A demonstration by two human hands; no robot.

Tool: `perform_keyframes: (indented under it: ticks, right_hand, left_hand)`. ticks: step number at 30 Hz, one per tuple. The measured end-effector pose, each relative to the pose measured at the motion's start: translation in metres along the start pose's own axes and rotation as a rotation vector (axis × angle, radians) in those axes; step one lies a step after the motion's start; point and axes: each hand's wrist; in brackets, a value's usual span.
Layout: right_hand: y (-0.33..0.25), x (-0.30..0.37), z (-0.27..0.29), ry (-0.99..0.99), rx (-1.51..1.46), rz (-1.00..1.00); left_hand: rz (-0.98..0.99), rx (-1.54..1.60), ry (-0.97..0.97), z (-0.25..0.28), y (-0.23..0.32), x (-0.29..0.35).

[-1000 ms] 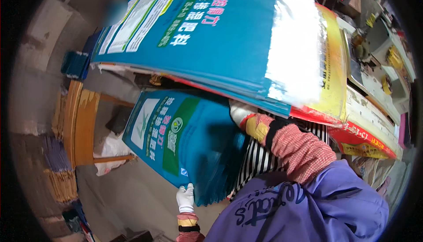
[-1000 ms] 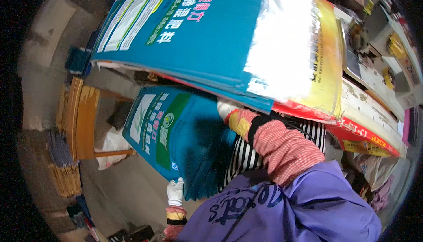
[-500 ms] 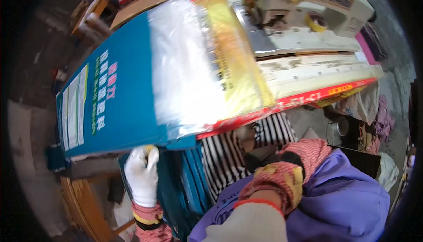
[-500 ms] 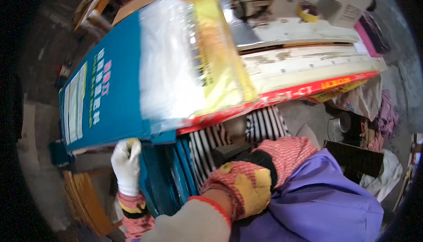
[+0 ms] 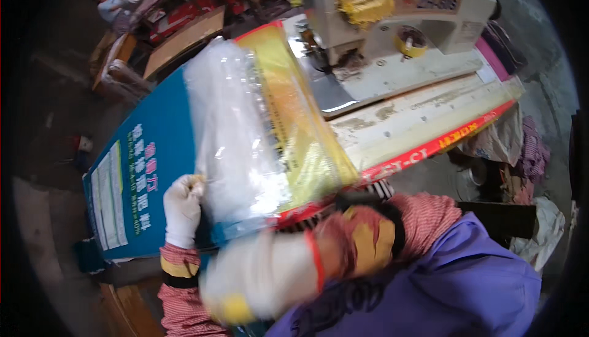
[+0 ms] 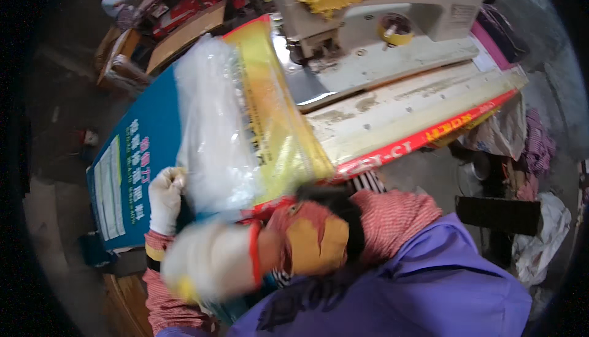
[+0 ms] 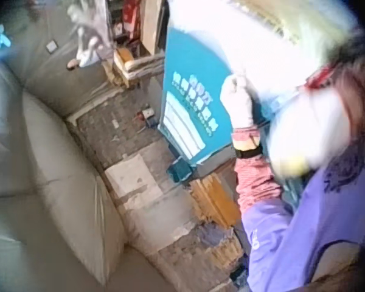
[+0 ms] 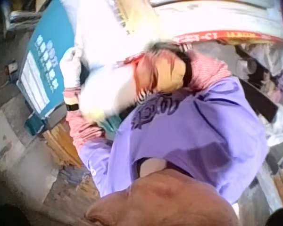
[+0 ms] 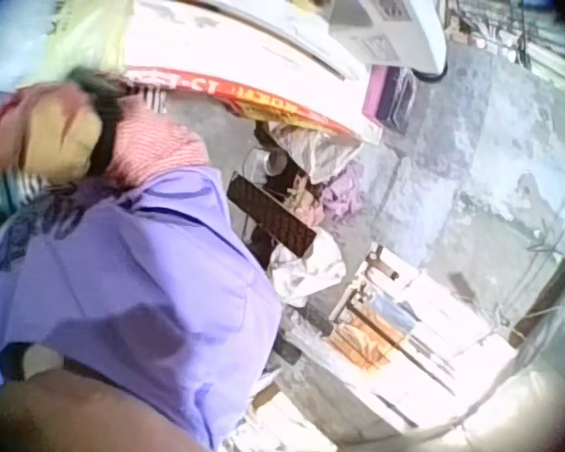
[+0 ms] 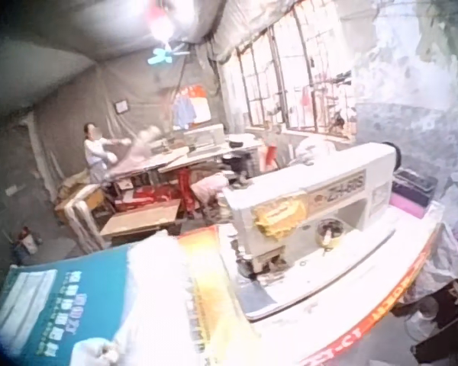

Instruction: Processing and sewing large green agricultural bags using an industrial sewing machine.

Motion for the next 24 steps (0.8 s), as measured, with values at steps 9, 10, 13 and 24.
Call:
perform_keyframes:
  ticks: [9, 10, 13, 24]
  right_hand:
    - [0.126, -0.019, 0.047, 0.346, -0.912, -1.593]
    - [0.117, -0.017, 0.046, 0.234, -0.775, -1.557]
    - [0.109, -0.024, 0.039, 0.158, -0.630, -1.534]
    - [0.162, -0.046, -0.005, 0.152, 0.117, -1.041]
  left_hand:
    - [-0.713, -0.773, 0.078, 0.026, 0.058, 0.072]
    - [-0.750, -0.782, 0.081, 0.028, 0.052, 0.075]
    - [-0.759, -0.867, -0.084, 0.030, 0.050, 0.088]
    - [-0.107, -0.037, 0.151, 0.028, 0.010, 0.004]
Point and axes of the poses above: each hand's wrist, its own x-axis away from the middle knuckle, its own z-axis out of the back of the hand, y = z × x, and after that the axes turned 4 degrees about y, right-handed
